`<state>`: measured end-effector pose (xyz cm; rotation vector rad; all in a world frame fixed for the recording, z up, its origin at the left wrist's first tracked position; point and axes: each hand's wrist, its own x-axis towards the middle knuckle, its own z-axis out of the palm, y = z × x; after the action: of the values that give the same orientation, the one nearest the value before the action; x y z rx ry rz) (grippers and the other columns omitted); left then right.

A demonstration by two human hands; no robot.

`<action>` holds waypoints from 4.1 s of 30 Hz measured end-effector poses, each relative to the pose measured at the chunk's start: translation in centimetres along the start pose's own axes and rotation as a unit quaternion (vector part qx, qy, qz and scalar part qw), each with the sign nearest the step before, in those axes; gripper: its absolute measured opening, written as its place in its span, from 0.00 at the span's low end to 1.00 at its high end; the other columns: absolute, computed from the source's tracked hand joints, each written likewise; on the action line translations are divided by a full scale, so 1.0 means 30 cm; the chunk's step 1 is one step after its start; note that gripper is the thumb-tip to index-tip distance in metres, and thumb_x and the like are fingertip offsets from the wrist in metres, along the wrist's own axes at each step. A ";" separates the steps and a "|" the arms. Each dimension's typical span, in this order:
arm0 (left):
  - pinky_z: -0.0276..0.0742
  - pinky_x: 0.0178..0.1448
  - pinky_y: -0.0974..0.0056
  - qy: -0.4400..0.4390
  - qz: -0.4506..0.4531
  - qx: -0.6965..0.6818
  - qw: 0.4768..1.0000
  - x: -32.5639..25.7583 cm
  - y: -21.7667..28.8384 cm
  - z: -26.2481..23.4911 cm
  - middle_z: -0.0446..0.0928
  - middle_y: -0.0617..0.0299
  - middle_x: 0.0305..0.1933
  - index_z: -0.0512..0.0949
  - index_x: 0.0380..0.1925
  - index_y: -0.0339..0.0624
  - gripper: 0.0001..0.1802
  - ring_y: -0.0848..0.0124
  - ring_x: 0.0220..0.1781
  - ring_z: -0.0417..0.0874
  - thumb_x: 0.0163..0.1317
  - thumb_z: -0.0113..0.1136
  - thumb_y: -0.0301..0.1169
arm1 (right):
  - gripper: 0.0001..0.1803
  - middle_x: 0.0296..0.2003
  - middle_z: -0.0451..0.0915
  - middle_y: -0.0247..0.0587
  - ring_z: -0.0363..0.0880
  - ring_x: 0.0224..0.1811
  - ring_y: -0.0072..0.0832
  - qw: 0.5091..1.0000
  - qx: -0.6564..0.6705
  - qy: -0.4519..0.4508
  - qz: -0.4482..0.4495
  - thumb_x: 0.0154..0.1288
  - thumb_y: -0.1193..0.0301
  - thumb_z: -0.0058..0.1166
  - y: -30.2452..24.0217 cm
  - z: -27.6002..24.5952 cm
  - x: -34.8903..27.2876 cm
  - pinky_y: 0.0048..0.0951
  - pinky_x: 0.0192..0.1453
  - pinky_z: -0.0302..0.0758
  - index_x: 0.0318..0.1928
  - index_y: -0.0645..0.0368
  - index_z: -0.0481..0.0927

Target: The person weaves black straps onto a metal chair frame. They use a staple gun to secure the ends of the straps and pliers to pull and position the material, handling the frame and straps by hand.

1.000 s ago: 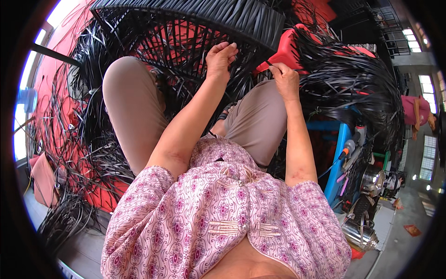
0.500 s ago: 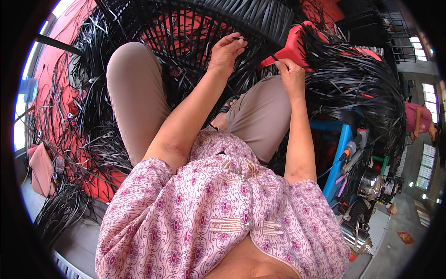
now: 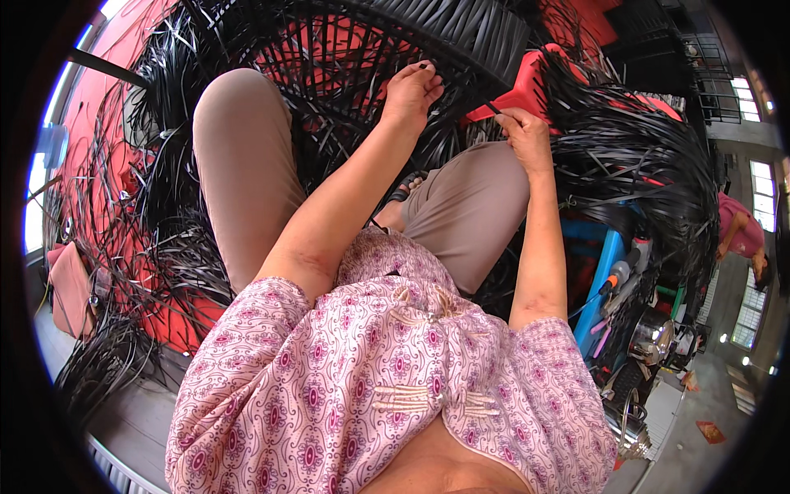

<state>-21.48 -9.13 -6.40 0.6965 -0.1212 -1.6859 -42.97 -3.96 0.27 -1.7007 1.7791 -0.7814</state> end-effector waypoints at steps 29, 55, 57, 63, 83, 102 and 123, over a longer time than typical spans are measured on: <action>0.79 0.40 0.65 0.022 0.002 0.019 1.000 -0.025 0.001 0.075 0.74 0.67 0.29 0.76 0.30 0.44 0.10 0.74 0.31 0.78 0.62 0.67 0.35 | 0.09 0.19 0.79 0.37 0.74 0.17 0.21 0.998 -0.042 0.027 -0.028 0.60 0.69 0.64 0.014 0.009 0.027 0.26 0.25 0.71 0.38 0.61 0.87; 0.80 0.34 0.69 0.014 0.084 0.113 0.990 -0.045 -0.004 -0.038 0.78 0.65 0.29 0.75 0.31 0.41 0.10 0.72 0.31 0.85 0.62 0.68 0.32 | 0.12 0.20 0.78 0.30 0.71 0.20 0.15 1.000 -0.002 -0.022 -0.014 0.63 0.64 0.64 0.040 0.016 0.043 0.20 0.26 0.69 0.39 0.61 0.87; 0.80 0.39 0.68 -0.010 0.112 0.208 0.972 -0.037 0.019 -0.055 0.80 0.63 0.32 0.77 0.33 0.40 0.10 0.70 0.35 0.85 0.63 0.68 0.32 | 0.11 0.19 0.78 0.34 0.73 0.19 0.18 1.000 0.002 -0.016 -0.027 0.62 0.65 0.63 0.034 0.023 0.041 0.24 0.26 0.70 0.36 0.61 0.87; 0.82 0.44 0.68 -0.039 0.090 0.232 0.968 -0.014 0.058 -0.074 0.82 0.60 0.36 0.79 0.36 0.36 0.08 0.68 0.39 0.86 0.62 0.67 0.28 | 0.10 0.19 0.78 0.32 0.73 0.20 0.16 1.000 0.011 -0.015 -0.015 0.62 0.67 0.64 0.027 0.024 0.044 0.22 0.25 0.71 0.36 0.62 0.87; 0.79 0.45 0.66 0.007 0.001 0.015 1.000 0.004 -0.017 -0.100 0.81 0.66 0.35 0.78 0.36 0.44 0.07 0.71 0.41 0.85 0.61 0.67 0.26 | 0.12 0.23 0.80 0.29 0.72 0.21 0.14 0.999 -0.021 -0.028 -0.018 0.63 0.65 0.65 0.049 0.022 0.049 0.19 0.28 0.71 0.40 0.61 0.87; 0.79 0.38 0.66 0.034 -0.013 -0.033 0.999 0.031 -0.047 -0.117 0.80 0.66 0.31 0.75 0.29 0.46 0.09 0.69 0.39 0.86 0.59 0.68 0.23 | 0.10 0.22 0.78 0.28 0.71 0.21 0.13 0.998 0.026 -0.057 0.013 0.63 0.67 0.64 0.070 0.022 0.063 0.17 0.25 0.68 0.39 0.61 0.87; 0.83 0.50 0.61 -0.052 0.008 -0.038 0.998 0.019 -0.061 -0.141 0.81 0.62 0.34 0.76 0.31 0.42 0.07 0.68 0.40 0.85 0.61 0.67 0.26 | 0.11 0.22 0.78 0.29 0.72 0.21 0.15 0.997 -0.011 -0.075 0.029 0.63 0.68 0.64 0.057 0.034 0.074 0.20 0.26 0.69 0.40 0.63 0.87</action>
<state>-20.97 -7.98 -10.87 0.5496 -0.1349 -1.7025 -43.47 -6.16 -1.68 -1.6678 1.7321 -0.5944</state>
